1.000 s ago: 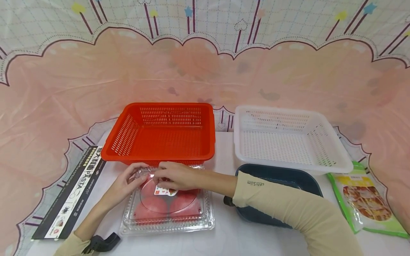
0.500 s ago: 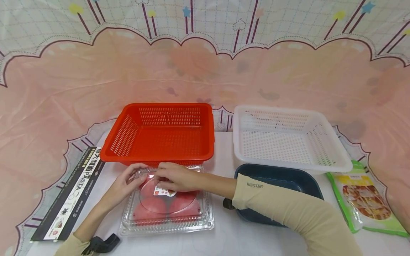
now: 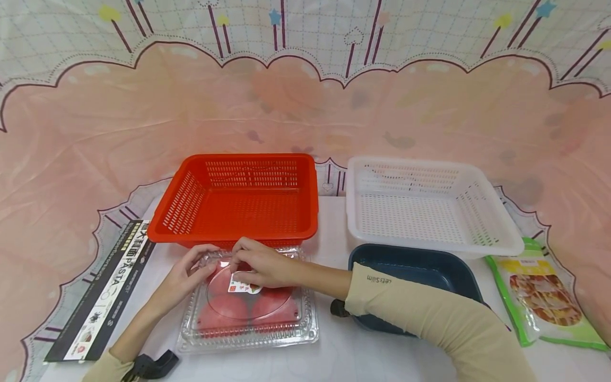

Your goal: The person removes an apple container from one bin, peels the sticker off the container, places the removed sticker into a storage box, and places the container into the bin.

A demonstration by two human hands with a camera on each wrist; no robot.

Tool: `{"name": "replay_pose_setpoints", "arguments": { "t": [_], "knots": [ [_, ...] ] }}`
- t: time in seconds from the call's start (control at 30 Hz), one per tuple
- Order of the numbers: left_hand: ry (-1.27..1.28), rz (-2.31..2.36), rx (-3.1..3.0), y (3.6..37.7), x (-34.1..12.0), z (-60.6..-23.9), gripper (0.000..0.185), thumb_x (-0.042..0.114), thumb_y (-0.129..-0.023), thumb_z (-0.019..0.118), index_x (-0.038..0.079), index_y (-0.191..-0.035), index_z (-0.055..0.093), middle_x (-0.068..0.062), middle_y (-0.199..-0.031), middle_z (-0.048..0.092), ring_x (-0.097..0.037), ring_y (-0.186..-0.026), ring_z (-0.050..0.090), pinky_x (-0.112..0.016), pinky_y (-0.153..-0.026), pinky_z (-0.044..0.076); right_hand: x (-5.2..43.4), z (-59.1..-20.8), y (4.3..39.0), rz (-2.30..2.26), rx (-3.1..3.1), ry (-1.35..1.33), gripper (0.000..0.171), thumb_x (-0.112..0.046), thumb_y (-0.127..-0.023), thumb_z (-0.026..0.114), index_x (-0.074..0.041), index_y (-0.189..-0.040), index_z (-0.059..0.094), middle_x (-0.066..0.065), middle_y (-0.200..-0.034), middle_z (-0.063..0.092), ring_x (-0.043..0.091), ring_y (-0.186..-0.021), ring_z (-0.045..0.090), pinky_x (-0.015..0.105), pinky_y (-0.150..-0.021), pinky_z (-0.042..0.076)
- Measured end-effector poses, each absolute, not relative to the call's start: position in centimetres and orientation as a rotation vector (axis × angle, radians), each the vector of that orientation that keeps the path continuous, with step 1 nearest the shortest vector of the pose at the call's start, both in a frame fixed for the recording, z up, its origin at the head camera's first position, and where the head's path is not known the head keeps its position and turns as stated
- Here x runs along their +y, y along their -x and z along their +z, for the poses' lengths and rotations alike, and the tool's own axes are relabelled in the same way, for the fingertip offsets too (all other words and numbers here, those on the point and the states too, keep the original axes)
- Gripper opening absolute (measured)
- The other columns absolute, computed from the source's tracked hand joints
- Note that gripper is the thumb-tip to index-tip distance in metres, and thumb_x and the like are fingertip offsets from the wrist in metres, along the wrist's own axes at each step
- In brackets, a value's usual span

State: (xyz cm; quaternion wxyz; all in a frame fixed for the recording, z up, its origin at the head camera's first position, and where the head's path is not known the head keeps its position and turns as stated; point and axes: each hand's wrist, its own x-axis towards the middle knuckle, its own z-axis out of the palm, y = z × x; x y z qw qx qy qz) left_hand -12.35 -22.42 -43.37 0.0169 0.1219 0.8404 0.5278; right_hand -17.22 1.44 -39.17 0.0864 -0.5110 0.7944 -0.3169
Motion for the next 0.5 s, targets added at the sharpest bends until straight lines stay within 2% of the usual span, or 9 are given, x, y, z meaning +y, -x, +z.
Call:
{"name": "replay_pose_setpoints", "arguments": {
  "t": [0.17,0.23,0.3,0.4,0.5],
  "knots": [
    [-0.379,1.624,2.626,12.31,-22.41,-43.29,0.031,0.020,-0.097,0.057,0.015,-0.127,0.052,-0.006,-0.125,0.057,-0.003,-0.110,0.052,-0.032,-0.097,0.047,1.43,-39.16,17.09,-0.946,2.376,1.514,0.009,-0.013,-0.093,0.062,-0.007,-0.098,0.066,0.006,-0.114,0.053,0.016,-0.105,0.052,0.020,-0.093,0.046],
    [-0.377,1.623,2.625,12.29,-22.40,-43.28,0.031,0.020,-0.097,0.057,0.015,-0.127,0.052,-0.005,-0.125,0.057,-0.003,-0.110,0.052,-0.029,-0.096,0.047,1.41,-39.15,17.05,-0.939,2.380,1.518,0.009,-0.013,-0.093,0.062,-0.007,-0.097,0.066,0.006,-0.114,0.053,0.015,-0.104,0.051,0.019,-0.091,0.046],
    [-0.376,1.629,2.620,12.28,-22.41,-43.30,0.031,0.020,-0.097,0.057,0.014,-0.127,0.052,-0.006,-0.126,0.057,-0.003,-0.110,0.052,-0.034,-0.098,0.047,1.41,-39.14,17.03,-0.933,2.381,1.526,0.008,-0.014,-0.094,0.062,-0.007,-0.096,0.066,0.006,-0.113,0.054,0.015,-0.103,0.052,0.018,-0.091,0.046],
    [-0.373,1.639,2.610,12.28,-22.40,-43.32,0.032,0.021,-0.097,0.056,0.015,-0.127,0.052,-0.007,-0.127,0.056,-0.003,-0.111,0.051,-0.048,-0.101,0.045,1.45,-39.17,17.02,-0.923,2.385,1.537,0.008,-0.015,-0.094,0.062,-0.008,-0.095,0.065,0.006,-0.112,0.054,0.015,-0.101,0.051,0.018,-0.090,0.045],
    [-0.372,1.644,2.607,12.29,-22.40,-43.32,0.031,0.021,-0.097,0.056,0.015,-0.127,0.052,-0.007,-0.127,0.056,-0.003,-0.111,0.050,-0.053,-0.101,0.043,1.51,-39.29,17.09,-0.926,2.386,1.560,0.008,-0.016,-0.094,0.061,-0.009,-0.098,0.065,0.005,-0.111,0.054,0.014,-0.100,0.051,0.018,-0.090,0.045]
  ]
}}
